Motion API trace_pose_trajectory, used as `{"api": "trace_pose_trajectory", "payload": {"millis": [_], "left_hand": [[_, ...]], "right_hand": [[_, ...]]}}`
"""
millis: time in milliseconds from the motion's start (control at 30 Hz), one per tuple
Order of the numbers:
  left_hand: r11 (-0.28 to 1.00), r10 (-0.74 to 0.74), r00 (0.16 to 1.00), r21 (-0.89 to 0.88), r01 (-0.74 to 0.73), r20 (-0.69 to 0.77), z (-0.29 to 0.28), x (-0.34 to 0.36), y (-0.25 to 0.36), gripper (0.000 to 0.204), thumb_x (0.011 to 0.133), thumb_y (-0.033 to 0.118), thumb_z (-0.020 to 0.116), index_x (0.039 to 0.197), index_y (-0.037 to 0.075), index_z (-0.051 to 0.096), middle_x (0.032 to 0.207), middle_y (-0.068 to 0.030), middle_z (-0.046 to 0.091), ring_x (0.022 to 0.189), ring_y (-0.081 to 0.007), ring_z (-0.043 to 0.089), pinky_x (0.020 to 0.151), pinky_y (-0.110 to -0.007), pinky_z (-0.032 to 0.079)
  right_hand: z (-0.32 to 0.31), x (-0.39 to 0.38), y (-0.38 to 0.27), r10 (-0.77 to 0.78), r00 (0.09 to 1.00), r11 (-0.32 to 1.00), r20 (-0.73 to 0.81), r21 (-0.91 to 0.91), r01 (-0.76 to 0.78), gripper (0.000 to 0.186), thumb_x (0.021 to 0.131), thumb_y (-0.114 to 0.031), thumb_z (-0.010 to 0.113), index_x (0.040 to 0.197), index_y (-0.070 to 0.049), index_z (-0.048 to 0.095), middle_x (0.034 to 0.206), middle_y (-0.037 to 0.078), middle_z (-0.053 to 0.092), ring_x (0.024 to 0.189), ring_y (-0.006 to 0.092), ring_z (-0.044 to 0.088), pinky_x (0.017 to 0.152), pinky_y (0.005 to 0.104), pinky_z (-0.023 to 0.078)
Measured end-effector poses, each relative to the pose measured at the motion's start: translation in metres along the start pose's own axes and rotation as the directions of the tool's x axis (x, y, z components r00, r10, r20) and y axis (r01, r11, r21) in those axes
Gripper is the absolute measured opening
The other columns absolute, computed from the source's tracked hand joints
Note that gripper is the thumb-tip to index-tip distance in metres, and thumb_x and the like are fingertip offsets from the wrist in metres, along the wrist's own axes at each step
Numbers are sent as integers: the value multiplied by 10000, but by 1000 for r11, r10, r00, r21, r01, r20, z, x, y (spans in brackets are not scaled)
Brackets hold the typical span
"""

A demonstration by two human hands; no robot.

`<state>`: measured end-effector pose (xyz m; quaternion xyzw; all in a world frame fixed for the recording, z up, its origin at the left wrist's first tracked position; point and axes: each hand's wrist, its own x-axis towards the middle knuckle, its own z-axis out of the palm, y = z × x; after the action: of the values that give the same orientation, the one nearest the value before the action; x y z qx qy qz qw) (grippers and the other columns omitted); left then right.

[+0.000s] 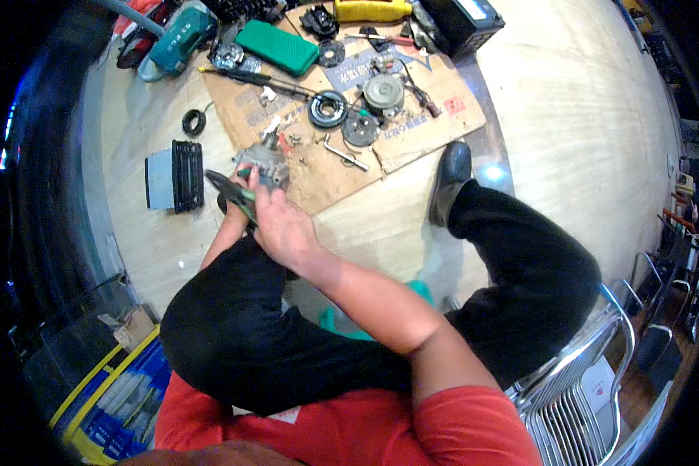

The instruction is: The person uses pliers and a screwdriver to disassemble or repair an automotive alternator while sitting on a small stool. The person handles the alternator and rotates it to access different sections with the tools.

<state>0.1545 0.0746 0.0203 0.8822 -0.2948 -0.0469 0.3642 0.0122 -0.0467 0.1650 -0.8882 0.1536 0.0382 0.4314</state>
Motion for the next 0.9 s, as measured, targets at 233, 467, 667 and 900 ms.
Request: {"api": "trace_pose_trajectory", "payload": {"millis": [233, 467, 667, 900], "left_hand": [[989, -108, 994, -104, 109, 15, 7, 4, 4, 240, 955, 253, 595, 956, 17, 636, 856, -207, 678, 825, -380, 667, 751, -446, 516], [993, -63, 998, -99, 62, -11, 6, 0, 1, 233, 976, 243, 576, 962, 18, 637, 842, -161, 694, 799, -304, 686, 735, -406, 527], [994, -95, 995, -54, 93, -27, 1, 5, 9, 209, 947, 234, 617, 936, 27, 644, 850, -197, 671, 809, -358, 664, 755, -431, 515], [992, -123, 992, -28, 123, 29, 3, -10, -7, 209, 936, 245, 634, 954, 38, 648, 855, -199, 674, 831, -340, 673, 751, -434, 516]], "right_hand": [[0, 4, 3, 45, 999, 998, 29, -49, -43, 551, 757, -137, 747, 1189, -31, 421, 1019, 238, 582, 943, 423, 647, 798, 500, 541], [7, 8, 7, 106, 992, 992, 68, -69, -101, 561, 767, -153, 759, 1197, -31, 420, 1021, 237, 578, 902, 431, 650, 769, 506, 540], [9, 19, 6, 211, 968, 974, 137, -118, -195, 597, 770, -157, 755, 1233, -37, 398, 1052, 258, 577, 952, 442, 640, 791, 501, 543], [0, 8, 1, 73, 994, 997, 85, -38, -70, 550, 773, -151, 738, 1200, -29, 414, 1043, 256, 578, 953, 450, 637, 805, 518, 533]]}}
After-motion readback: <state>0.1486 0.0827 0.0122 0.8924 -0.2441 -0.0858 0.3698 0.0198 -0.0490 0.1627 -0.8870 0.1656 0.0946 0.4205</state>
